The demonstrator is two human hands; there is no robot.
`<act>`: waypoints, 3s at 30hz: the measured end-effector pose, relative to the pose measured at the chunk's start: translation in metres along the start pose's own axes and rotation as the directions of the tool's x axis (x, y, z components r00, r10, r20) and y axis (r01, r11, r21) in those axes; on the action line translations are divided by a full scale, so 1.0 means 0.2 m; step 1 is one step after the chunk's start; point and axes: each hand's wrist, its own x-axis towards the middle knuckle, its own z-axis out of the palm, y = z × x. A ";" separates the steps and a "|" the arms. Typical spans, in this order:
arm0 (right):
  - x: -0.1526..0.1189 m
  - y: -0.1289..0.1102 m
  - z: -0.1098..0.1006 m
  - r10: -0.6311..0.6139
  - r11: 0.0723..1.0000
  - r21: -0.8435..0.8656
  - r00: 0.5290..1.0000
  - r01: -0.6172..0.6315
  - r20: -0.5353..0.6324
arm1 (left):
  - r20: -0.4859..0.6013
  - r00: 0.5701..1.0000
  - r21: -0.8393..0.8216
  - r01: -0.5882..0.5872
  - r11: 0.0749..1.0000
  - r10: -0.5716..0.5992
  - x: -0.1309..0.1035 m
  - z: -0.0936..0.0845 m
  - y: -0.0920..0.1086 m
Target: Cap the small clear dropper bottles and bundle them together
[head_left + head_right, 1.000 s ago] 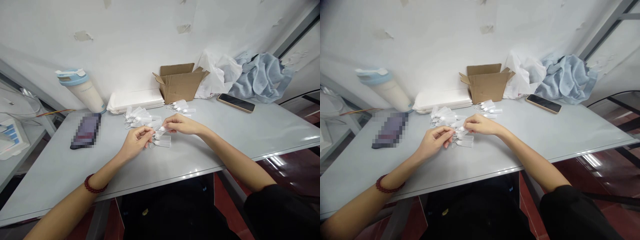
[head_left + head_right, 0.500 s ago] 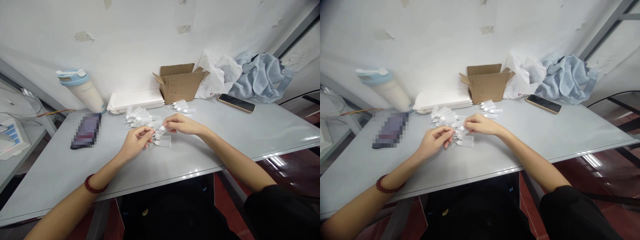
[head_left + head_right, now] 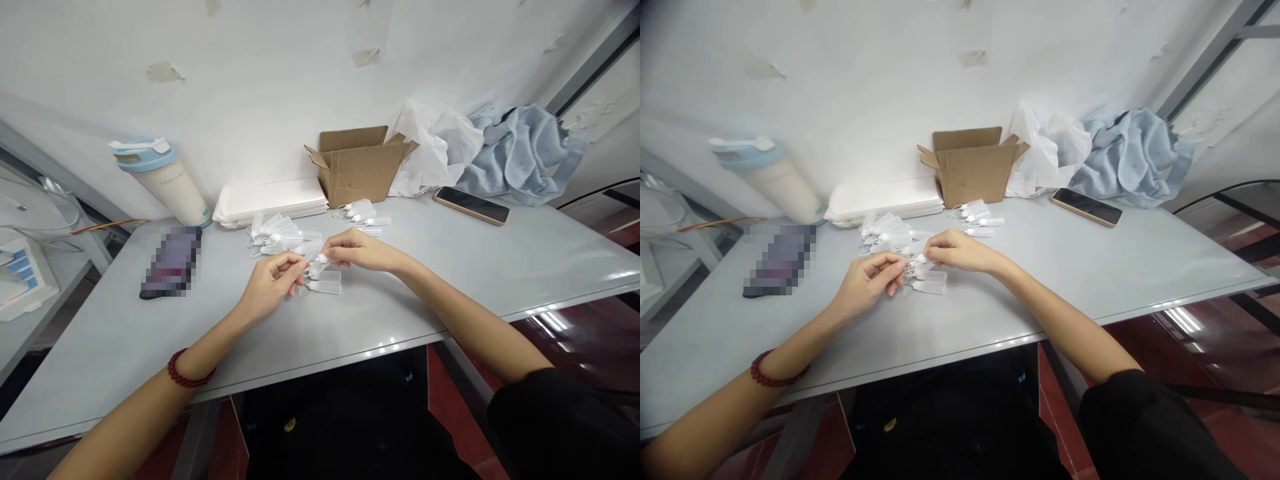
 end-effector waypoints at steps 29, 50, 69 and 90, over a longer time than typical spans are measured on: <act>-0.01 -0.01 0.05 -0.014 1.000 -0.027 1.000 0.014 -0.008 | 0.027 1.000 0.023 -0.006 1.000 0.005 -0.01 0.00 0.02; 0.00 0.02 0.01 -0.093 0.986 -0.146 0.992 0.080 -0.082 | -0.106 0.994 0.033 -0.014 0.999 0.018 0.00 -0.01 0.02; 0.01 0.03 0.04 -0.120 0.980 -0.175 0.986 0.099 -0.116 | -0.137 0.989 0.026 -0.044 0.999 0.047 -0.01 0.02 -0.02; 0.01 0.04 0.03 -0.135 0.978 -0.174 0.986 0.117 -0.095 | -0.192 0.980 0.031 -0.053 0.998 0.058 -0.01 0.02 -0.02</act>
